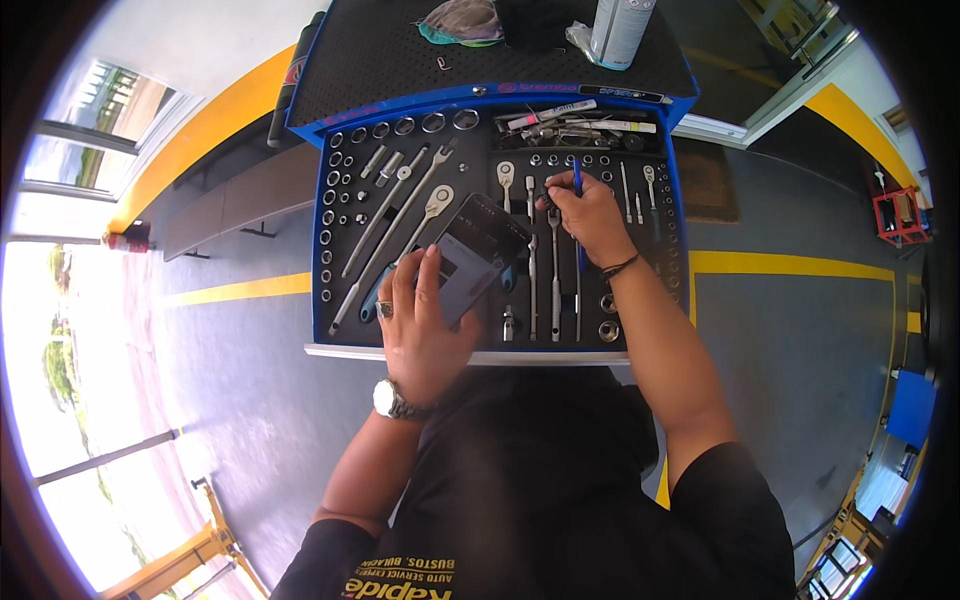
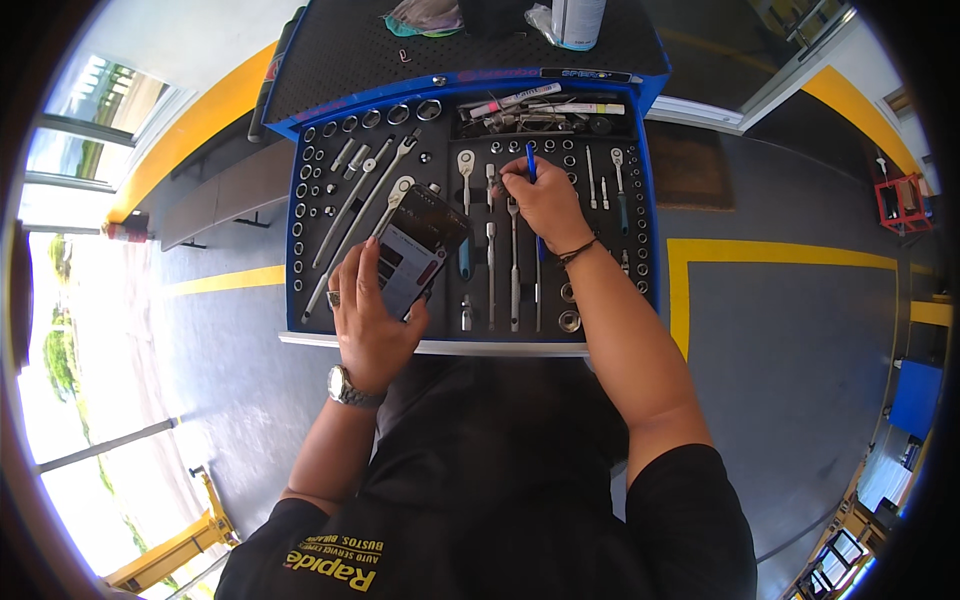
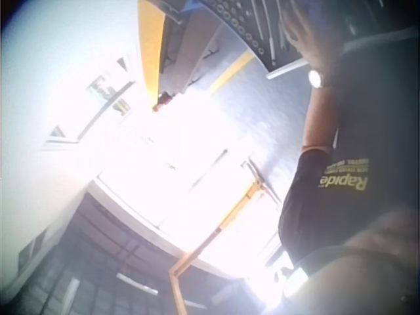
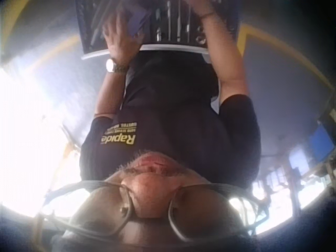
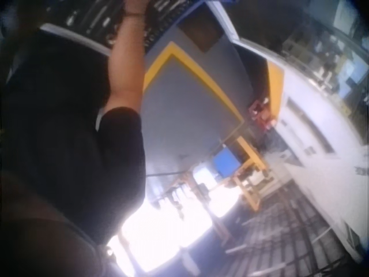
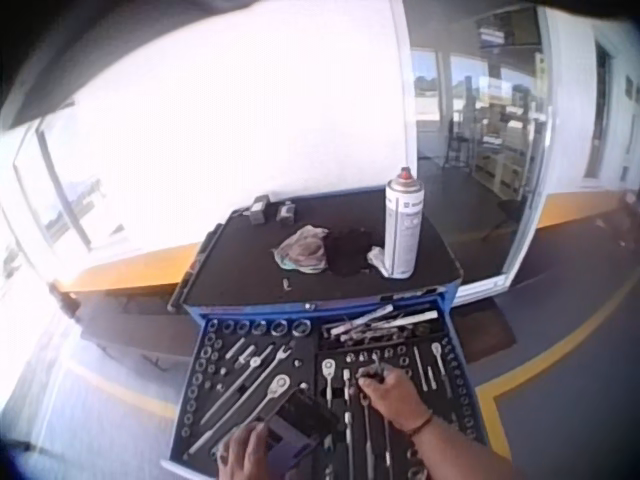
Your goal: The person organizes tools in a blue toolbox, picking up and placing various items such as sockets, wrenches, and pliers into designated slots. The person also wipes a pair of pliers with a cloth and places them back in the drawer.
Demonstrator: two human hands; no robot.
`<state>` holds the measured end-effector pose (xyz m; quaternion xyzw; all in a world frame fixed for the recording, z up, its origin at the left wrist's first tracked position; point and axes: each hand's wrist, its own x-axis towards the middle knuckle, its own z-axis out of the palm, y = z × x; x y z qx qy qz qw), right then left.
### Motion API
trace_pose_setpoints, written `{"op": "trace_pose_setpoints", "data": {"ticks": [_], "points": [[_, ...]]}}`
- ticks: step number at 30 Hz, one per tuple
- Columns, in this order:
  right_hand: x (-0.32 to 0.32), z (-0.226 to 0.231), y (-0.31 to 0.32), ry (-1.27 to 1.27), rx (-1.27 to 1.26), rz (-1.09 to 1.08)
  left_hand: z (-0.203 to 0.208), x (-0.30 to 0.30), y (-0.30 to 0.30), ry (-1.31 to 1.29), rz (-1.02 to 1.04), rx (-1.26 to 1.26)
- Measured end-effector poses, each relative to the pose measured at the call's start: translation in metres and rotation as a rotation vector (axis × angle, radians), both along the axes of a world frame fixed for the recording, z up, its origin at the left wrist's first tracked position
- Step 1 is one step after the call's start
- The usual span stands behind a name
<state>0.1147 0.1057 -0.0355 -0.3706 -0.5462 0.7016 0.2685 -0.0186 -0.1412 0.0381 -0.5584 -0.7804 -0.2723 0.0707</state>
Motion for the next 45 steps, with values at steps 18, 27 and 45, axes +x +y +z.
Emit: {"op": "trace_pose_setpoints", "data": {"ticks": [18,27,45], "points": [[0.002,0.003,-0.002,0.039,-0.039,-0.007,0.017,0.004,-0.008,-0.142,0.019,0.145],[0.002,0.001,-0.002,0.041,-0.032,-0.032,0.034,0.001,-0.016,-0.165,0.036,0.148],[0.005,-0.002,0.000,0.070,-0.031,-0.034,0.043,-0.001,-0.022,-0.211,-0.008,0.266]]}}
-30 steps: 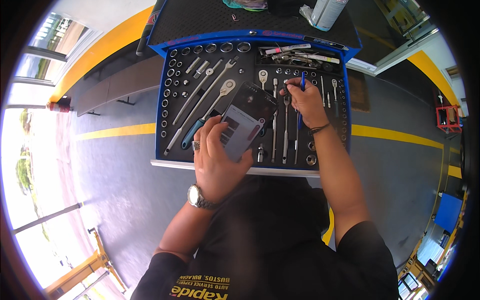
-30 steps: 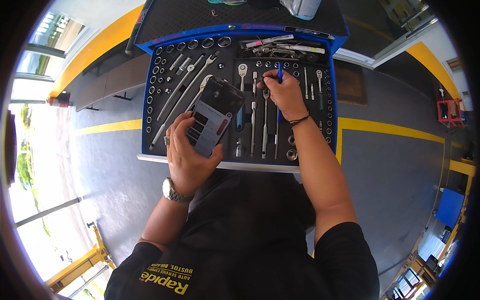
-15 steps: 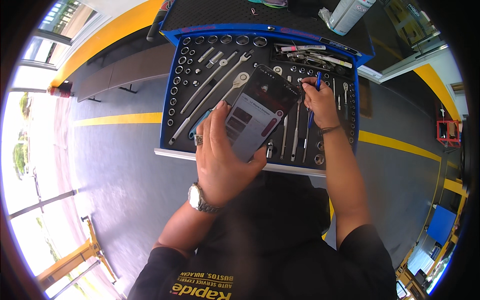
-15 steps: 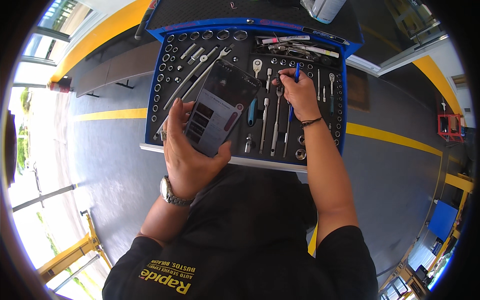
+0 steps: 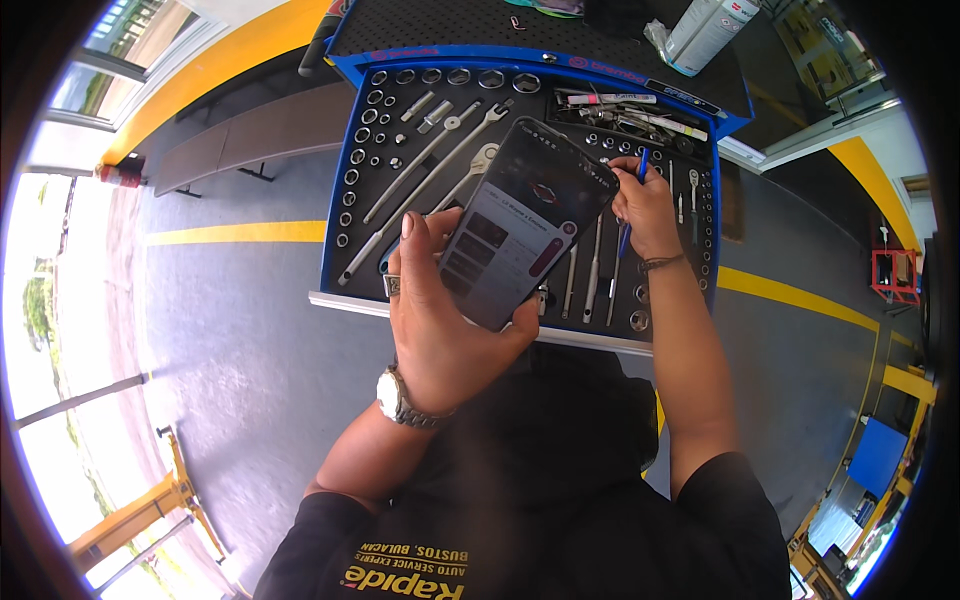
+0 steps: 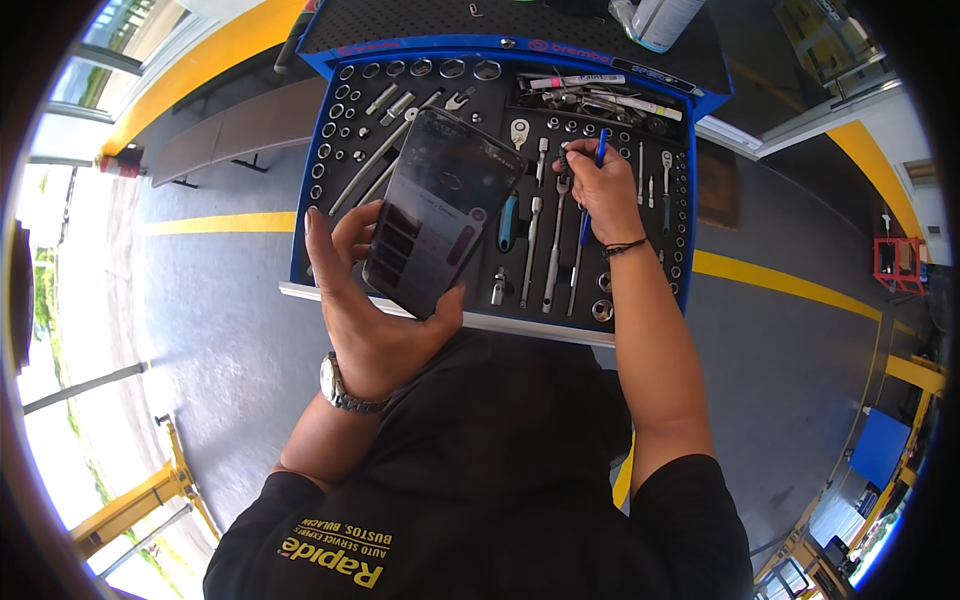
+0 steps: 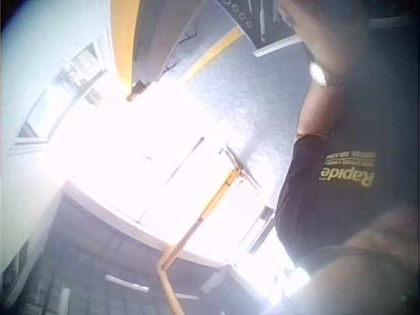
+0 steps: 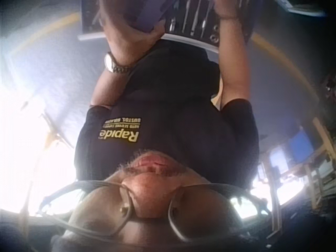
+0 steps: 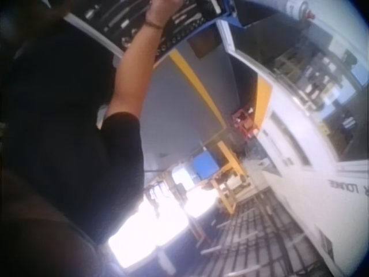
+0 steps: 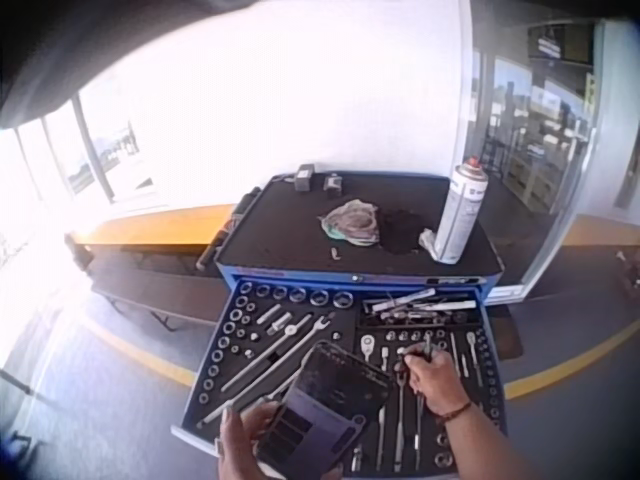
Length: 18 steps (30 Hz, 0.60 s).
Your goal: The person organizes tools in a blue toolbox, picking up and placing various items such as sockets, wrenches, and pliers into designated slots. The person also wipes a pair of pliers with a cloth and places them back in the drawer.
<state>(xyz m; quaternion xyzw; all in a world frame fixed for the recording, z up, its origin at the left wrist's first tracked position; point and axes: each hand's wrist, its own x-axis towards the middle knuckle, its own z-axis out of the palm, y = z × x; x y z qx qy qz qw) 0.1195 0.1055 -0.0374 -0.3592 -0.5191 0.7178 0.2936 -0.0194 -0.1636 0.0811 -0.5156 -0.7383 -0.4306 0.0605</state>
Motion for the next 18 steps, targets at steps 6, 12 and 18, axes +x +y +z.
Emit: {"op": "trace_pose_setpoints", "data": {"ticks": [6,12,18], "points": [[0.000,-0.003,0.002,-0.010,-0.005,-0.006,-0.002,-0.003,0.004,0.051,0.019,0.009],[-0.001,-0.001,0.001,-0.025,-0.002,-0.018,-0.016,-0.012,0.014,0.022,0.070,0.042],[0.000,-0.001,0.000,-0.008,-0.022,-0.017,-0.032,-0.046,0.041,0.045,0.150,-0.076]]}}
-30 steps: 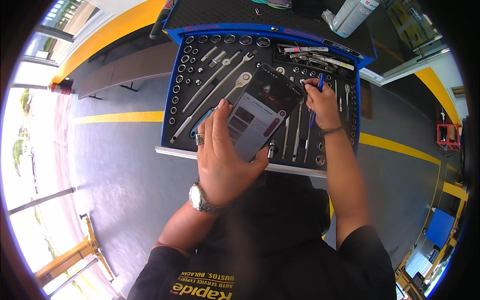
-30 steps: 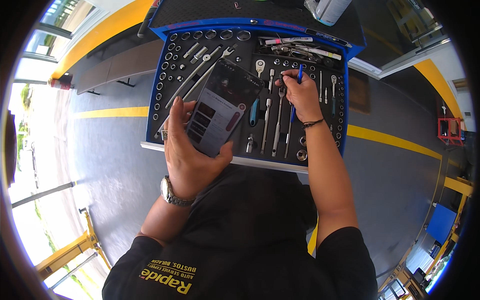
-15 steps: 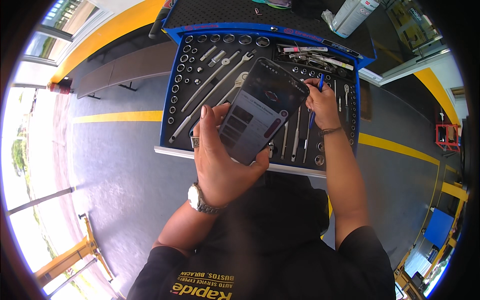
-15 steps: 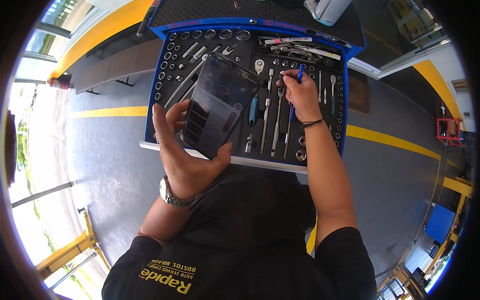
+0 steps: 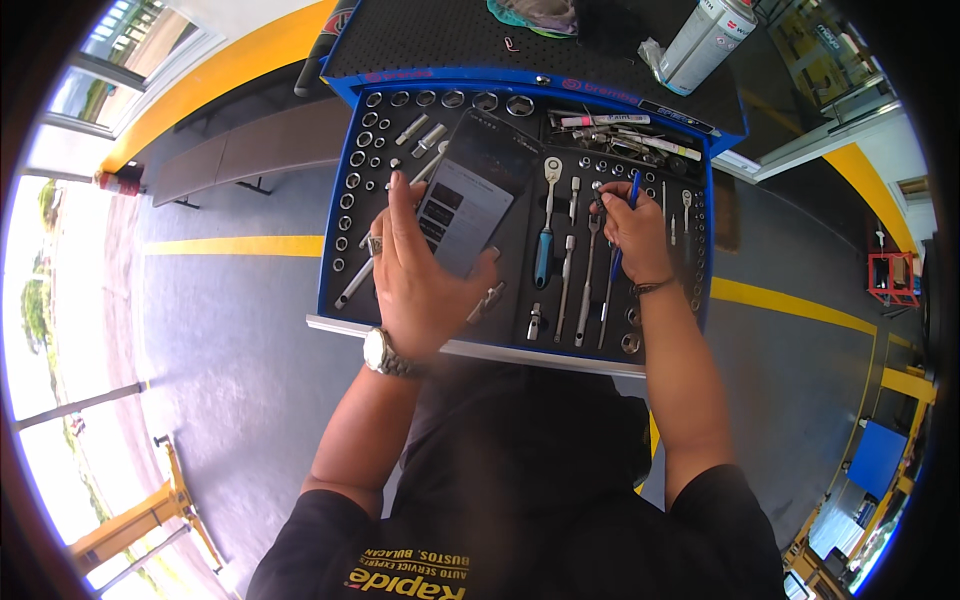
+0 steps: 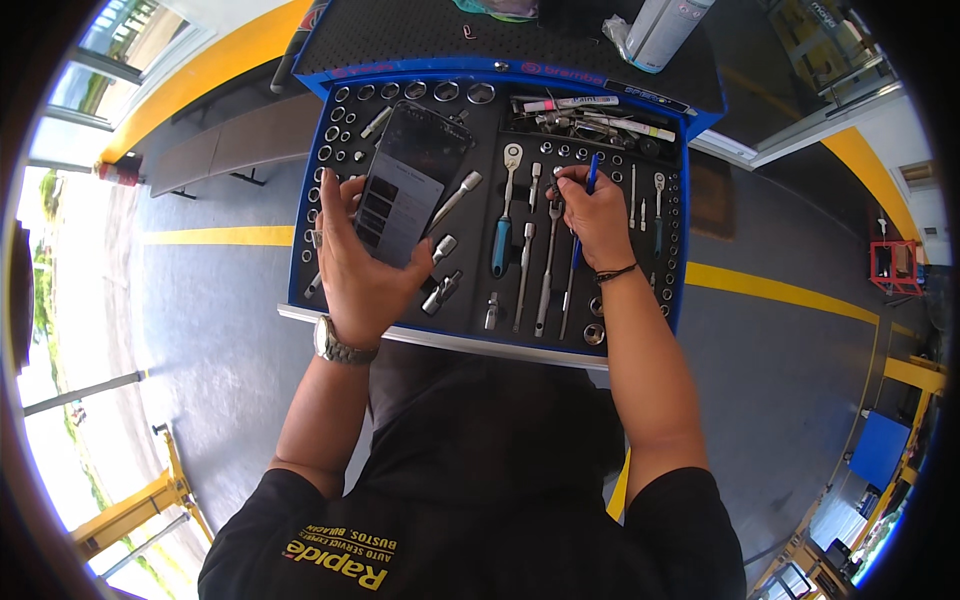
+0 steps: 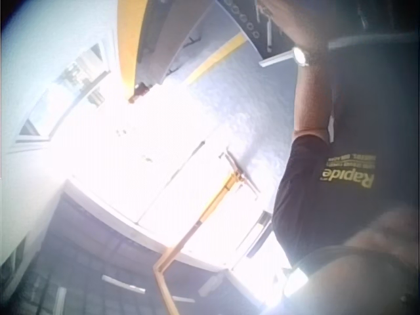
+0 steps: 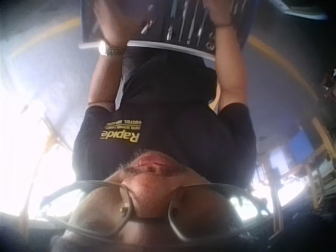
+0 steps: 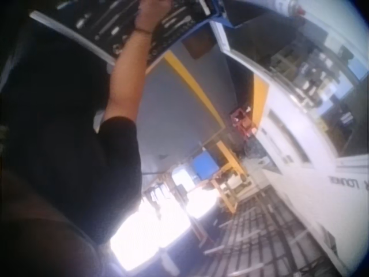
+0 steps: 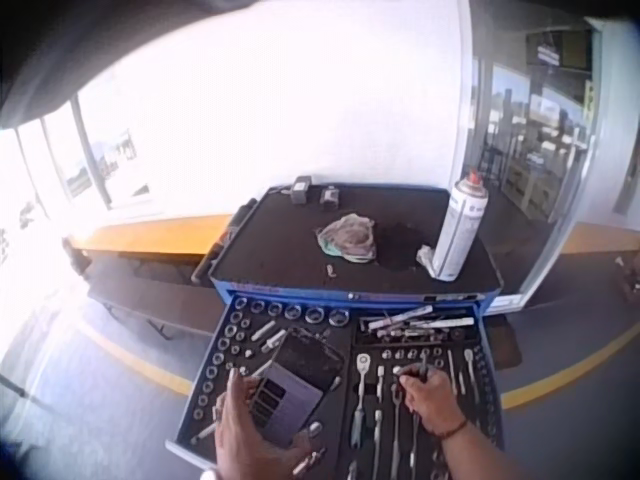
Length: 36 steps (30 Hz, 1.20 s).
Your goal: The person organizes tools in a blue toolbox, picking up and placing various items such as sockets, wrenches, and pliers into designated slots. The person also wipes a pair of pliers with a cloth and places them back in the drawer.
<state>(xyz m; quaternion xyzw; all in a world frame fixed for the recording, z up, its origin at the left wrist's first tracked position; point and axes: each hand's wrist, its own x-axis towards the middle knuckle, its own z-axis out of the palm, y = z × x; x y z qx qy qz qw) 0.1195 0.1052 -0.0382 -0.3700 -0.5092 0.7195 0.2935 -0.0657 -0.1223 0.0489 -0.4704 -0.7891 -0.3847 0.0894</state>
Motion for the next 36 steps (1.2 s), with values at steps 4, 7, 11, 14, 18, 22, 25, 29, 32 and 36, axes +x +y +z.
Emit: {"op": "trace_pose_setpoints", "data": {"ticks": [4,7,11,14,18,22,25,29,32,36], "points": [[-0.003,0.005,-0.003,-0.034,0.006,-0.004,-0.001,-0.068,0.053,0.061,0.045,-0.132],[-0.003,0.005,-0.003,-0.015,-0.022,0.014,0.007,-0.135,0.107,0.051,0.092,-0.292],[0.000,0.002,-0.001,0.001,-0.026,0.003,0.008,-0.191,0.178,0.012,0.170,-0.522],[0.001,-0.003,-0.001,0.028,-0.049,0.001,0.008,-0.213,0.207,-0.018,0.210,-0.606],[-0.002,-0.005,-0.002,0.044,-0.059,0.007,0.002,-0.223,0.216,-0.004,0.242,-0.561],[0.000,-0.002,-0.002,0.059,-0.048,0.021,-0.021,-0.183,0.197,0.308,0.157,-0.195],[0.004,0.001,-0.003,0.075,-0.023,0.037,-0.023,-0.089,0.157,-0.130,-0.361,-0.108],[-0.001,0.011,-0.013,0.139,-0.078,0.086,-0.047,0.006,0.107,-0.461,-0.615,-0.080],[-0.001,0.013,-0.018,0.107,-0.079,0.087,-0.051,0.020,0.103,-0.522,-0.574,-0.091],[0.005,0.011,-0.018,0.130,-0.072,0.106,-0.061,0.017,0.100,-0.945,-0.582,-0.077]]}}
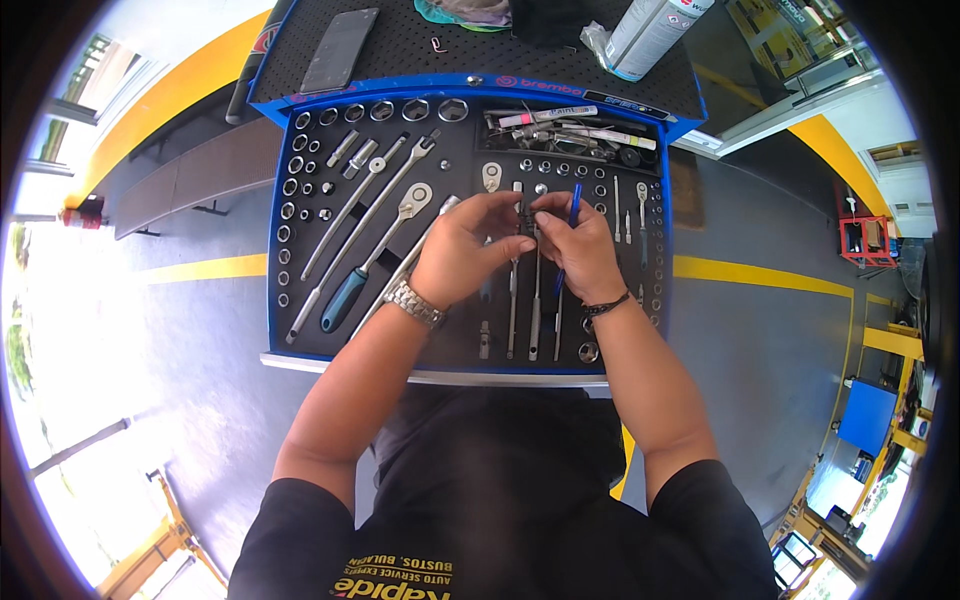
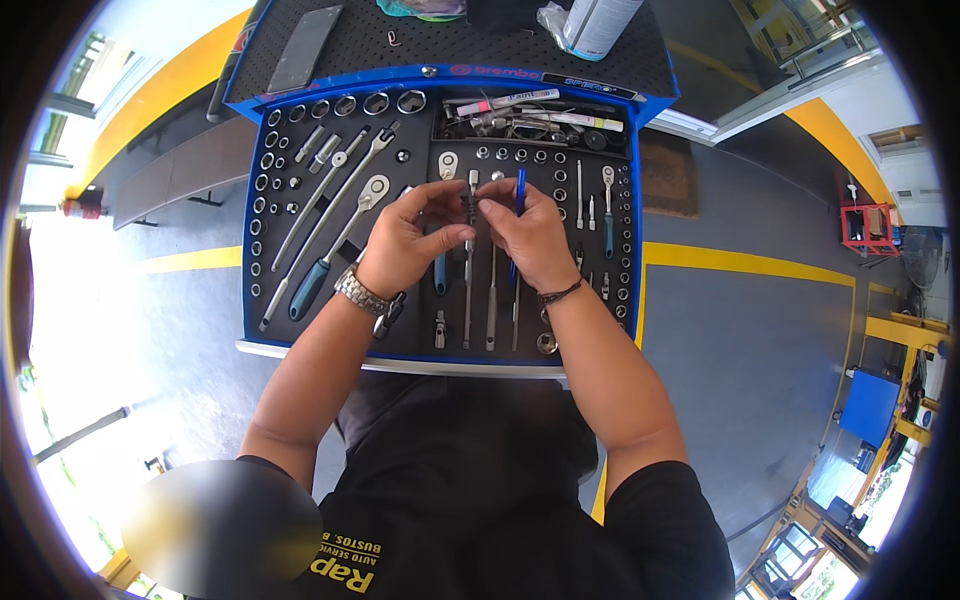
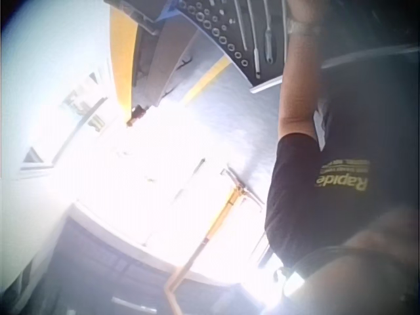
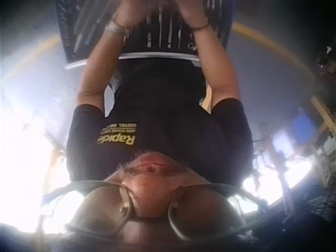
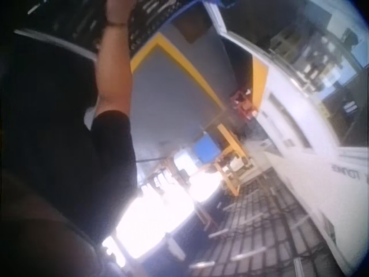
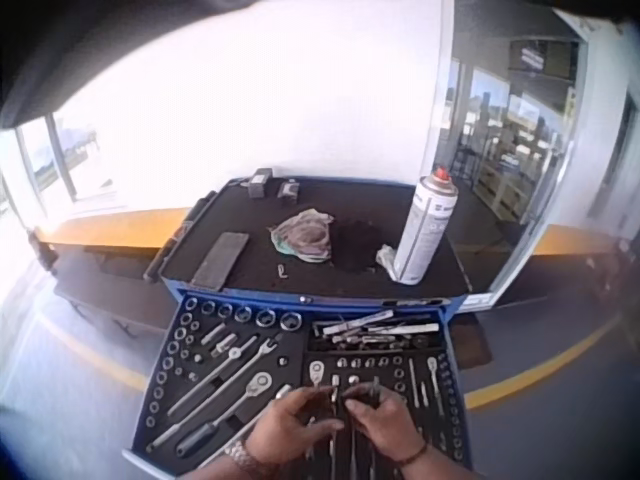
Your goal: The person organizes tools in a blue toolbox, picking up and placing various items such as sockets, wrenches, and pliers into designated slots. The person also wipes a pair of pliers with a cloth and places them back in the drawer.
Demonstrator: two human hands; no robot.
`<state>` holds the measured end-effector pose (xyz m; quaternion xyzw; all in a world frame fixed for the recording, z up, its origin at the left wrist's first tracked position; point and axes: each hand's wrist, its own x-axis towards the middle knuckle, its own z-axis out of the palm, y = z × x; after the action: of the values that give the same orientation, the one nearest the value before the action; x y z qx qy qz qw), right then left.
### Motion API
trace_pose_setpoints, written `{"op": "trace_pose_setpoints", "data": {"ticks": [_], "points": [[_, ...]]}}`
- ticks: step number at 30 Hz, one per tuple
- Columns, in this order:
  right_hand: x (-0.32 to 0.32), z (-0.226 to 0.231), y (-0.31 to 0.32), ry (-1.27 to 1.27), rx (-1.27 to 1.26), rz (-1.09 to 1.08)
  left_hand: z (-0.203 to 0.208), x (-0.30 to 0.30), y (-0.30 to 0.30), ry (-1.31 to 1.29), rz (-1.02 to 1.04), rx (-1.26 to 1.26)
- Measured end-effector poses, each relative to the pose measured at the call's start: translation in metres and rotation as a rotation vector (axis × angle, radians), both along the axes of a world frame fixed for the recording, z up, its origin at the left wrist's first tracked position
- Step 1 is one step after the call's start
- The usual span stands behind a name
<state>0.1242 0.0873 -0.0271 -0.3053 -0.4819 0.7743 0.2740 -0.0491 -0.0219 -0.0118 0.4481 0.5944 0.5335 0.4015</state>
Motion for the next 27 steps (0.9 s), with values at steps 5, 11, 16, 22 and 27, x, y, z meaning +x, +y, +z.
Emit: {"op": "trace_pose_setpoints", "data": {"ticks": [5,11,16,22,27], "points": [[-0.001,0.007,-0.003,-0.043,0.136,0.010,-0.021,-0.011,-0.002,-0.314,0.001,-0.033],[-0.001,0.010,-0.004,-0.013,-0.036,0.103,-0.029,-0.010,-0.004,-0.275,-0.005,0.130],[-0.001,0.011,-0.007,-0.080,0.051,0.069,-0.023,-0.011,-0.001,-0.098,-0.014,0.246],[0.003,0.020,-0.011,-0.066,-0.002,0.109,-0.016,-0.016,0.000,0.087,-0.016,0.337],[-0.002,0.016,-0.014,0.032,0.061,0.095,-0.013,-0.016,-0.001,0.130,0.004,0.354]]}}
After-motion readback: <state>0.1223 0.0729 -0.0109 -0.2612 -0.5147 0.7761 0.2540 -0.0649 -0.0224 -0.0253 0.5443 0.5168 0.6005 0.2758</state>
